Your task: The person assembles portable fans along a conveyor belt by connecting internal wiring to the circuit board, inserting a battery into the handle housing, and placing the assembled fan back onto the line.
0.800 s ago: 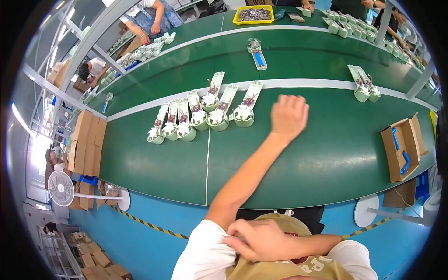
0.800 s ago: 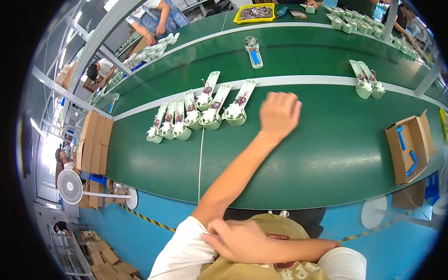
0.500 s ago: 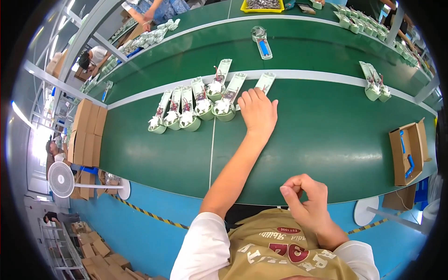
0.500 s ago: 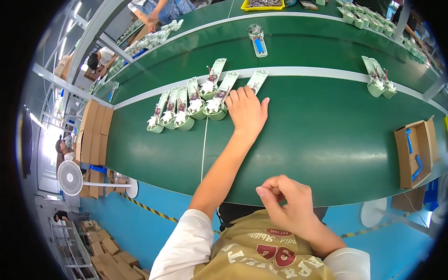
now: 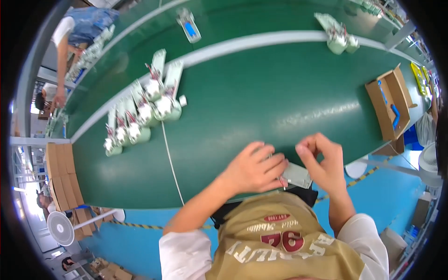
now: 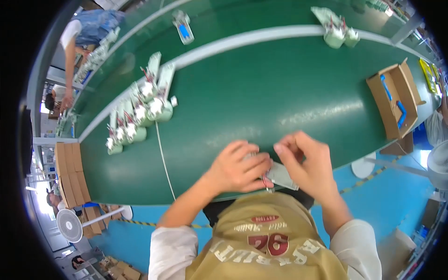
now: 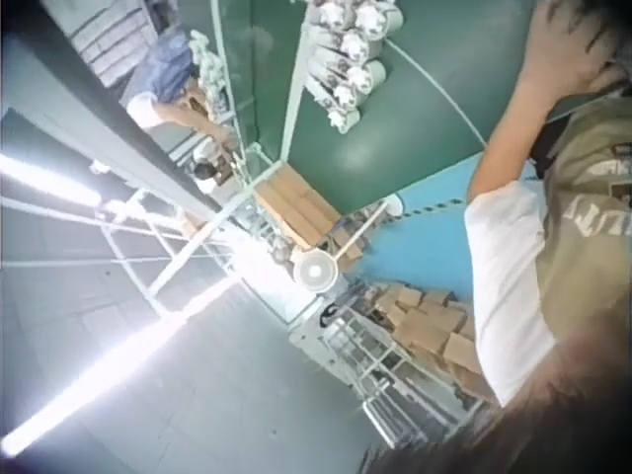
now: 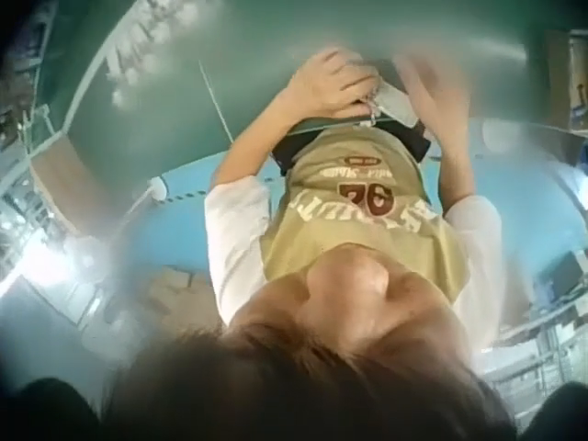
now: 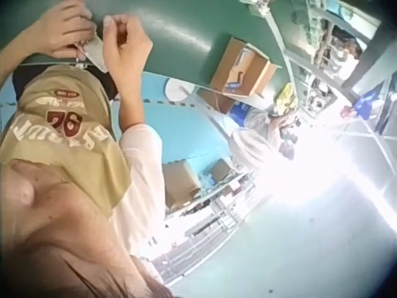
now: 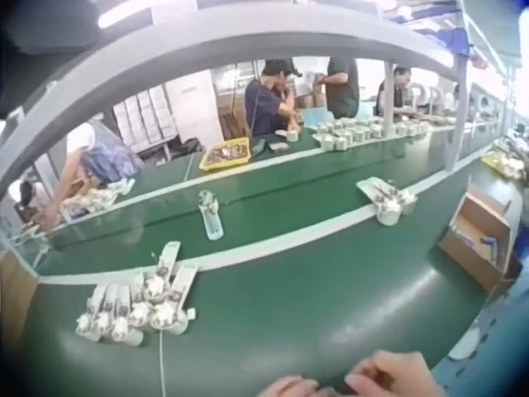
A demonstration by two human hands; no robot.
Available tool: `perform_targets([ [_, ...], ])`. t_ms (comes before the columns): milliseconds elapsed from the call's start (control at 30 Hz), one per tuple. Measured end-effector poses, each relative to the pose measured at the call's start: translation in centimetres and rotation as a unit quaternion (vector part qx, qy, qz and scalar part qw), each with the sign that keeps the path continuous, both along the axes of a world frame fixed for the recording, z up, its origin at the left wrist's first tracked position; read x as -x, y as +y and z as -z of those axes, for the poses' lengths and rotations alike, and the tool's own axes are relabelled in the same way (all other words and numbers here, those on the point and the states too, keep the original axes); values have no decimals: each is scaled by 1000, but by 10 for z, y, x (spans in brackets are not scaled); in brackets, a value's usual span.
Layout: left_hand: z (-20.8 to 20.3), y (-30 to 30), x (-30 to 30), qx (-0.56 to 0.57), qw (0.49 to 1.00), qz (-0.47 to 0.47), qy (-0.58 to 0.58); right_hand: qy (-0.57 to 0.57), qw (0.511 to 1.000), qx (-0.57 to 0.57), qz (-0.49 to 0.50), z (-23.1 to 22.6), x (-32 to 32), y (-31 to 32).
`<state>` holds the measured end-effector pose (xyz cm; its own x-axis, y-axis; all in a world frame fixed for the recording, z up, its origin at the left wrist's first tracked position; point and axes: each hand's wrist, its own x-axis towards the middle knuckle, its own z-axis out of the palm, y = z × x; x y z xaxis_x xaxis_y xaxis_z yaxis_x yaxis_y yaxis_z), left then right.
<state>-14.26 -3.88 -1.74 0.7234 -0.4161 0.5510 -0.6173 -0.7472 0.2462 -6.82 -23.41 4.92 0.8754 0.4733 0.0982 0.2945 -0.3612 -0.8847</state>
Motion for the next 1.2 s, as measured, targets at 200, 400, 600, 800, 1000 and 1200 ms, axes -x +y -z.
perform_targets([
  [200, -9, 27, -13, 8, 999, -11, -41, 28, 992, 119, -43, 17, 1, 1],
  [400, -5, 23, 27, 4, 989, -144, -20, 194, 975, 95, -47, 19, 12, -11],
  [600, 5, 11, 30, 81, 971, -225, 7, 264, 957, 78, -94, 23, 21, -10],
  [800, -12, -1, 18, 167, 949, -267, 24, 241, 968, 71, -24, 21, 13, 2],
  [1000, -27, -30, 58, 380, 859, -297, 170, 292, 956, 14, -31, 12, 13, -2],
  [1200, -24, -36, 55, 357, 873, -299, 146, 352, 933, -11, -72, 12, 11, 7],
])
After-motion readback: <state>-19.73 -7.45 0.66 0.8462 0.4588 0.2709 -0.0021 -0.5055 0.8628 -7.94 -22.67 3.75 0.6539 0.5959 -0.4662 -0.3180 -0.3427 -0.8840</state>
